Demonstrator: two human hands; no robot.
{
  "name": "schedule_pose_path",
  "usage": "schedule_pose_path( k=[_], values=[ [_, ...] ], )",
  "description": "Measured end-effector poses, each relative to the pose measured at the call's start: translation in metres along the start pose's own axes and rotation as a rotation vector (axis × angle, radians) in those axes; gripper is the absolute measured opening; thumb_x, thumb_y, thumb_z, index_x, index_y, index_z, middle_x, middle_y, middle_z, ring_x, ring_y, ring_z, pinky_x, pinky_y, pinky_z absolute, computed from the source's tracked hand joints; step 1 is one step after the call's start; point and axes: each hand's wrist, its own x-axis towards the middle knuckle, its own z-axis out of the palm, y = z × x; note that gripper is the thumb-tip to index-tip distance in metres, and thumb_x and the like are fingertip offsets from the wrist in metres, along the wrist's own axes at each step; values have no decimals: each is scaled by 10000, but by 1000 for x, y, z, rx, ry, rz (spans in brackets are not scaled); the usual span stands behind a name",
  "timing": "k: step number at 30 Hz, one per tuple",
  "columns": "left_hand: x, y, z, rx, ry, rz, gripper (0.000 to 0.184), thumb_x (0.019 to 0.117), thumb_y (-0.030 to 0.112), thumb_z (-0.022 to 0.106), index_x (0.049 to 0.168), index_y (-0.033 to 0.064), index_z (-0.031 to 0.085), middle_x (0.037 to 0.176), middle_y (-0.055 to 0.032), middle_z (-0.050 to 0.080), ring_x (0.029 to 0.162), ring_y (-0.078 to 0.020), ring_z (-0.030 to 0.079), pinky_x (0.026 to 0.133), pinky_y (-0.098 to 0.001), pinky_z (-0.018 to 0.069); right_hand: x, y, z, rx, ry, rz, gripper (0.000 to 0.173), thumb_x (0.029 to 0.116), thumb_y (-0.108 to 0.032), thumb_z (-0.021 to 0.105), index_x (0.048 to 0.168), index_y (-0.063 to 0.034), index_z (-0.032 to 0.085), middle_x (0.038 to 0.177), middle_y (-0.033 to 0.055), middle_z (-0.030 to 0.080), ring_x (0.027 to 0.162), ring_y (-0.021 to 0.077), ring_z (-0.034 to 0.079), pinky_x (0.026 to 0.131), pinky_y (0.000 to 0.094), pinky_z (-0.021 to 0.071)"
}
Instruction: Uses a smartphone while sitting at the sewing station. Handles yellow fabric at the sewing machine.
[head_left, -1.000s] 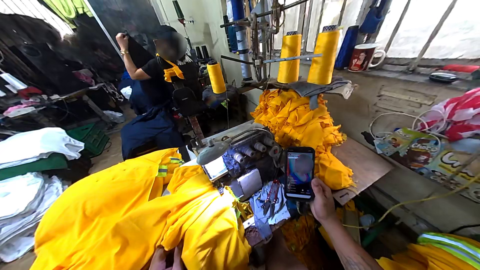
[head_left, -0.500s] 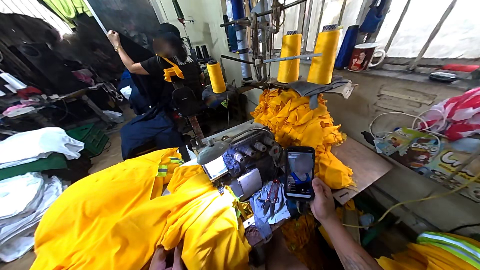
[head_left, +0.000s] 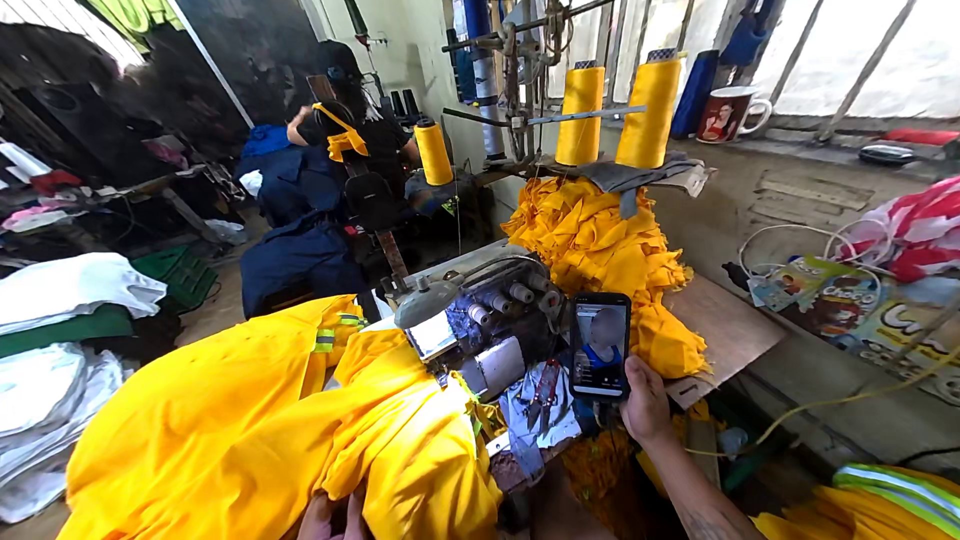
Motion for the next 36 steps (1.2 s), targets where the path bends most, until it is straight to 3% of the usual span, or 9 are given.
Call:
schedule_pose_path(
  k=[36],
  values=[
    [0,-1,-1,-29,-14,17,192,947,76,654,977,-110,689,949,-193,719,961,-115,702,923,-256,553,0,2,-2,-15,0,1,583,985,-654,511,1159,-138,722,1092,41,736,1071,163,695,961,392,579]
  ],
)
